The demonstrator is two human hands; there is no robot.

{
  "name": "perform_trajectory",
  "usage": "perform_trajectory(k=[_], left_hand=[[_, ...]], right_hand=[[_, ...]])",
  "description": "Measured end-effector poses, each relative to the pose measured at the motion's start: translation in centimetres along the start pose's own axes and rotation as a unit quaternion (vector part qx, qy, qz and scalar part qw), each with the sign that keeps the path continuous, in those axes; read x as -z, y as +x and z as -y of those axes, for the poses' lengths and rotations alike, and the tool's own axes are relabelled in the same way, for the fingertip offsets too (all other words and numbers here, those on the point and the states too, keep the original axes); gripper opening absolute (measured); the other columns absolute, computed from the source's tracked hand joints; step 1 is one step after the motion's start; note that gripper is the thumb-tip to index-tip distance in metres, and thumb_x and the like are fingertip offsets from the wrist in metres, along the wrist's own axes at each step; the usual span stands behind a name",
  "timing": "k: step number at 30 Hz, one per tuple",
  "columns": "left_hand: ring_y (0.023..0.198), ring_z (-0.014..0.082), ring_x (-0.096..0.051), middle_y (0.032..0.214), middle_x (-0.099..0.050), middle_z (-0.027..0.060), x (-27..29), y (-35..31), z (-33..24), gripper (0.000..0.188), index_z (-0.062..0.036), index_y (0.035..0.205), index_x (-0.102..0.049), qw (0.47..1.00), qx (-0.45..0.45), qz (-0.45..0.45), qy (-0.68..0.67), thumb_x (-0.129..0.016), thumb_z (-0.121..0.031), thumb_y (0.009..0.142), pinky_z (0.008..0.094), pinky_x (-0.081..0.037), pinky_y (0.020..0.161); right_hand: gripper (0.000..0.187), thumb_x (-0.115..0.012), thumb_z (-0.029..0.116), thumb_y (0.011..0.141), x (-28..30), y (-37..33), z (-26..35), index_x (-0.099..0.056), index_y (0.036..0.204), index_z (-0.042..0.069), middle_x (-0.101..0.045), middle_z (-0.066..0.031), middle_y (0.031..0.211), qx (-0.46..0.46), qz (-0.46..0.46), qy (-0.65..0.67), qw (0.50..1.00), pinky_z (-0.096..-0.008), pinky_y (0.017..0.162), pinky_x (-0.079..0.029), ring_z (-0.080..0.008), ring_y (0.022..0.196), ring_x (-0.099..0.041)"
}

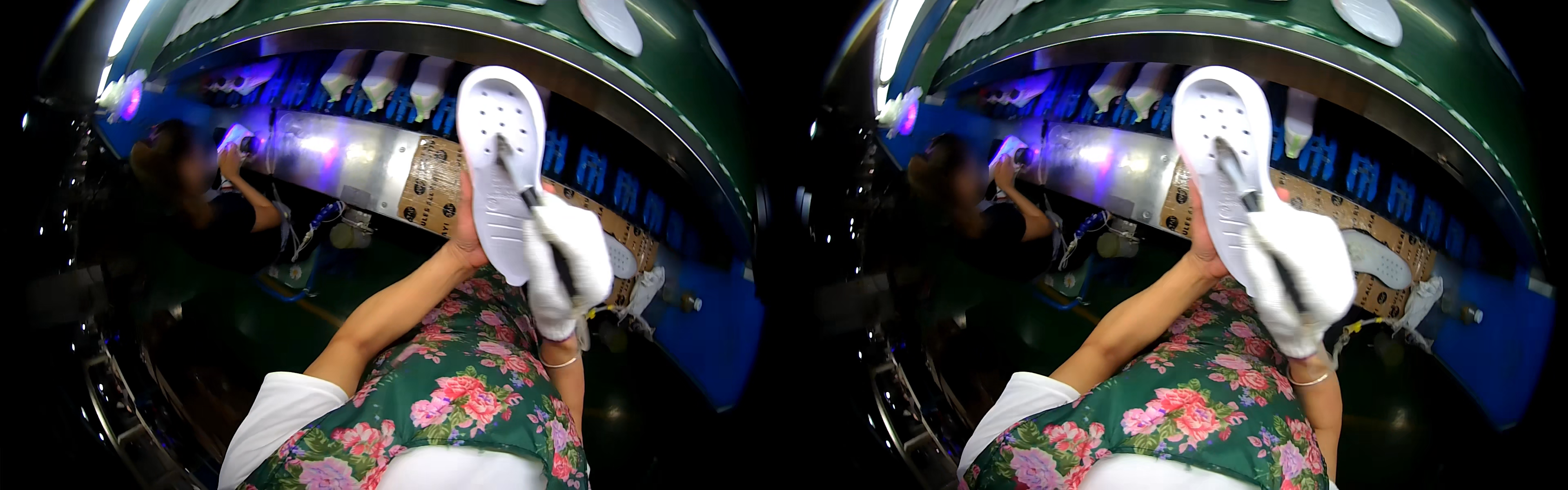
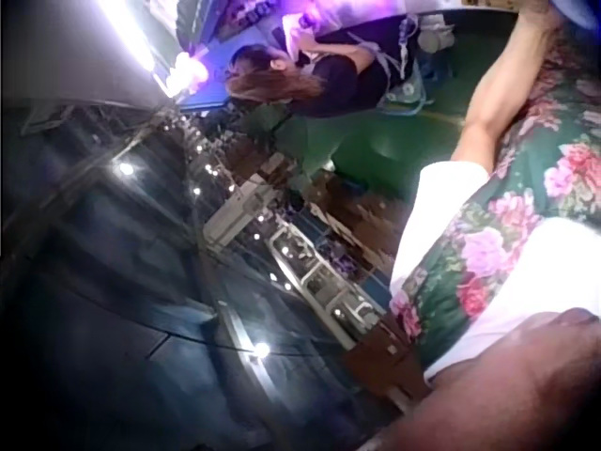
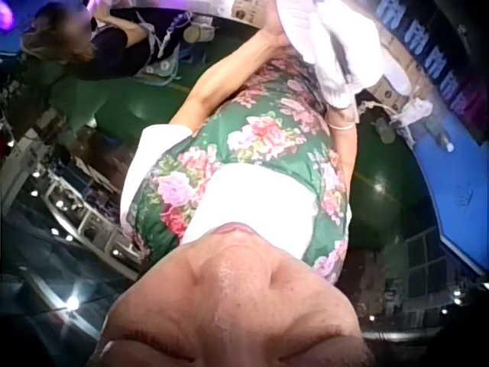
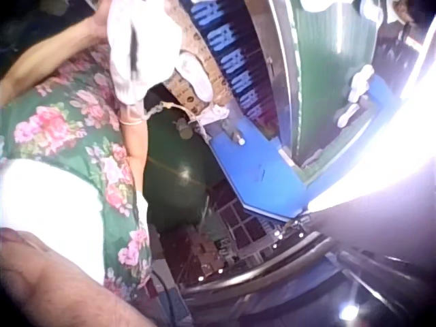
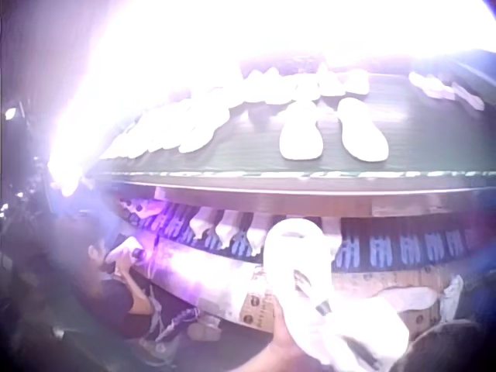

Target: The person applies adhesive to shoe soles using a brush applicator and places the soles onto an overhead conveyor belt.

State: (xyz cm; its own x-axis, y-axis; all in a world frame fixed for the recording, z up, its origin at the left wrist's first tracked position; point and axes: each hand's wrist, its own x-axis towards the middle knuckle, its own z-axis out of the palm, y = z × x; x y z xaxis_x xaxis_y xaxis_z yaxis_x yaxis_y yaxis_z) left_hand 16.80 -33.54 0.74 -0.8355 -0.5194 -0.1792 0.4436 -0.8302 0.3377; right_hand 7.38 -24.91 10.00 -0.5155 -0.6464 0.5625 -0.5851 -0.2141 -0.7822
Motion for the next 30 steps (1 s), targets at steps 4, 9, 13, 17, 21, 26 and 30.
perform_trajectory(k=[4, 9, 13, 17, 21, 26, 30], left_hand=[[0.116, 0.0429, -0.061, 0.126, -0.058, 0.0302, 0.7, 0.3, 0.0, 0.108, -0.0066, 0.146, -0.042, 0.985, 0.025, 0.099, -0.137, -0.049, -0.088, 0.077, 0.0546, -0.054, 0.095], [0.116, 0.0459, -0.059, 0.136, -0.055, 0.0183, 0.1, 0.7, -0.6, 0.106, -0.0133, 0.149, -0.037, 0.986, -0.005, 0.093, -0.135, -0.041, -0.091, 0.077, 0.0623, -0.052, 0.096], [0.114, 0.047, -0.06, 0.135, -0.056, 0.018, 1.4, 0.5, -0.7, 0.105, -0.0125, 0.149, -0.038, 0.988, 0.055, 0.087, -0.117, -0.042, -0.09, 0.078, 0.0624, -0.055, 0.09], [0.117, 0.0486, -0.057, 0.133, -0.056, 0.0221, 1.5, 0.7, -0.9, 0.109, -0.006, 0.146, -0.042, 0.987, 0.039, 0.116, -0.1, -0.053, -0.087, 0.075, 0.0647, -0.053, 0.089], [0.11, 0.0481, -0.06, 0.124, -0.058, 0.03, 0.6, 0.9, -1.3, 0.113, -0.0057, 0.142, -0.046, 0.987, 0.028, 0.077, -0.141, -0.041, -0.095, 0.072, 0.062, -0.054, 0.086], [0.108, 0.0473, -0.06, 0.127, -0.058, 0.0263, 1.2, 0.8, -2.0, 0.109, -0.0086, 0.145, -0.042, 0.977, 0.066, 0.168, -0.11, -0.041, -0.093, 0.075, 0.0644, -0.054, 0.085], [0.11, 0.0454, -0.059, 0.141, -0.05, 0.0163, 0.8, 0.7, -2.1, 0.103, -0.0181, 0.152, -0.034, 0.989, -0.005, 0.087, -0.118, -0.044, -0.089, 0.078, 0.0694, -0.053, 0.081]], right_hand=[[0.023, -0.078, -0.001, 0.074, -0.9, -1.2, 1.1, -0.075, 0.095, 0.007, -0.075, -0.0116, 0.094, 0.001, 0.073, -0.031, 0.997, -0.0352, 0.079, -0.054, -0.0272, 0.084, -0.071], [0.019, -0.076, -0.003, 0.075, 0.3, -0.7, -0.1, -0.074, 0.093, 0.001, -0.074, -0.0136, 0.092, -0.034, 0.017, 0.031, 0.999, -0.0341, 0.074, -0.054, -0.0256, 0.082, -0.071], [0.024, -0.08, -0.001, 0.072, -0.3, -1.9, 1.1, -0.076, 0.094, 0.006, -0.074, -0.0113, 0.093, -0.02, 0.073, -0.001, 0.997, -0.0358, 0.076, -0.055, -0.0271, 0.084, -0.071], [0.02, -0.077, 0.001, 0.074, 0.8, -1.6, 0.1, -0.075, 0.094, 0.003, -0.075, -0.0115, 0.093, -0.046, 0.093, 0.119, 0.987, -0.0358, 0.076, -0.055, -0.0261, 0.084, -0.071], [0.026, -0.078, -0.001, 0.074, 0.9, -2.3, 0.1, -0.075, 0.099, 0.006, -0.074, -0.0105, 0.097, -0.001, 0.101, 0.003, 0.995, -0.0356, 0.075, -0.054, -0.0269, 0.086, -0.07], [0.027, -0.079, 0.0, 0.073, 0.9, -2.2, 0.3, -0.076, 0.099, 0.007, -0.074, -0.0103, 0.094, -0.023, 0.151, 0.132, 0.98, -0.0356, 0.074, -0.055, -0.0257, 0.084, -0.071], [0.028, -0.079, 0.003, 0.076, 1.4, -2.6, -0.4, -0.077, 0.103, 0.01, -0.074, -0.0101, 0.095, -0.021, 0.117, 0.012, 0.993, -0.0363, 0.078, -0.056, -0.0267, 0.088, -0.072]])
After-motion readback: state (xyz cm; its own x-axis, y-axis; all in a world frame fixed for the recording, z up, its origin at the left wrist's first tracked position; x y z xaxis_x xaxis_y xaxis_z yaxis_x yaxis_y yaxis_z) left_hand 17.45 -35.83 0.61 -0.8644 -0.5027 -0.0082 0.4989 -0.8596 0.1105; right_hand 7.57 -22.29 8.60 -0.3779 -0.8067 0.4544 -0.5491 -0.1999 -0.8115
